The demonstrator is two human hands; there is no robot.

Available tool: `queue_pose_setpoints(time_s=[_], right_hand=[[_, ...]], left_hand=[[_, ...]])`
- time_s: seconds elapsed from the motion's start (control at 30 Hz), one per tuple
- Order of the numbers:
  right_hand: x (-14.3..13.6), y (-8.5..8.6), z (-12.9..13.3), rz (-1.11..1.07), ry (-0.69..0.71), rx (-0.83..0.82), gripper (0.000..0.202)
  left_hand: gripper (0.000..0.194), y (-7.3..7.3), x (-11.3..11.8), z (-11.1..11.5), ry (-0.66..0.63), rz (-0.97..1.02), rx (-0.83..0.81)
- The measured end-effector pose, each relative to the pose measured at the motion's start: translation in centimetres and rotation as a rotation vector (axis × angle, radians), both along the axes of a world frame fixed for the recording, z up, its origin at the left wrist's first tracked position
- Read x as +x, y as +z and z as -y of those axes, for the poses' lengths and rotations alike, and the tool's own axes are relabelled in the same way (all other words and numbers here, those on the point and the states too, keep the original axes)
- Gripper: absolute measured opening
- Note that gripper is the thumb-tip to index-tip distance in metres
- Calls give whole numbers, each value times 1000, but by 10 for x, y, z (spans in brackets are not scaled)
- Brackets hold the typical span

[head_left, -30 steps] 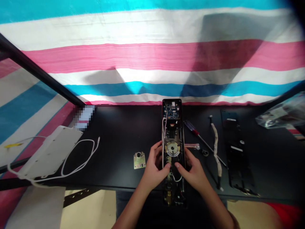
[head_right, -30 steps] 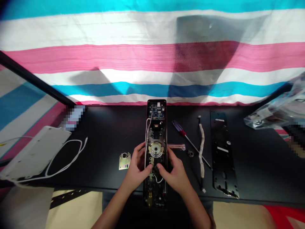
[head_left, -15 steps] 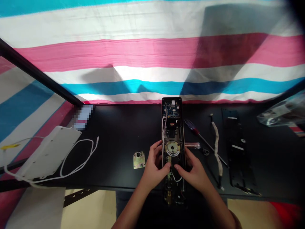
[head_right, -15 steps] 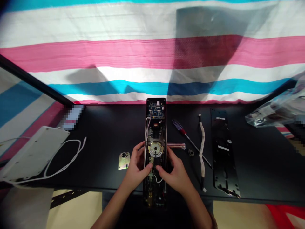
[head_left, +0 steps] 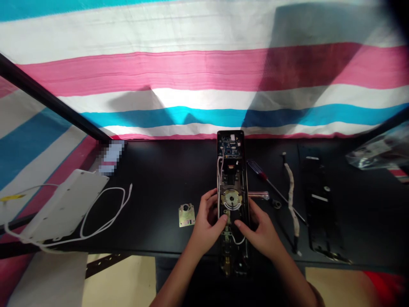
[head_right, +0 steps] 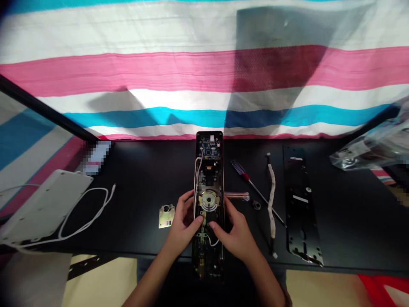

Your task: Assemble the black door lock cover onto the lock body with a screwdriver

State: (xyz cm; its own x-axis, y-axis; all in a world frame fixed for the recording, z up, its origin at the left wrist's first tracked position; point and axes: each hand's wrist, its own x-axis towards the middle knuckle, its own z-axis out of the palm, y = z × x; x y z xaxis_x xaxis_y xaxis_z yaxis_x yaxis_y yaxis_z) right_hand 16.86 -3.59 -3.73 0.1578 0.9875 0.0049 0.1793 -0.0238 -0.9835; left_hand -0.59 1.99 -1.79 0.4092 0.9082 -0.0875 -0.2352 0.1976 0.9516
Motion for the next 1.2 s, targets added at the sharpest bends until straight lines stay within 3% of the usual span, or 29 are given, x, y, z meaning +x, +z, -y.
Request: queue_pose_setpoints(time_s=[0.17, 0.33, 0.6, 1.2], right_hand=[[0, 1, -1, -24, -4, 30, 63], [1, 0, 0, -48, 3, 23, 69], [3, -1, 1, -101, 27, 17, 65], [2, -1, -1, -97, 42, -16, 74]], left_hand=[[53, 5, 1, -2, 11, -51, 10], [62, 14, 14, -5, 102, -206, 62], [57, 28, 32, -5, 213, -240, -25], [53, 23, 37, -2, 310, -246, 34]])
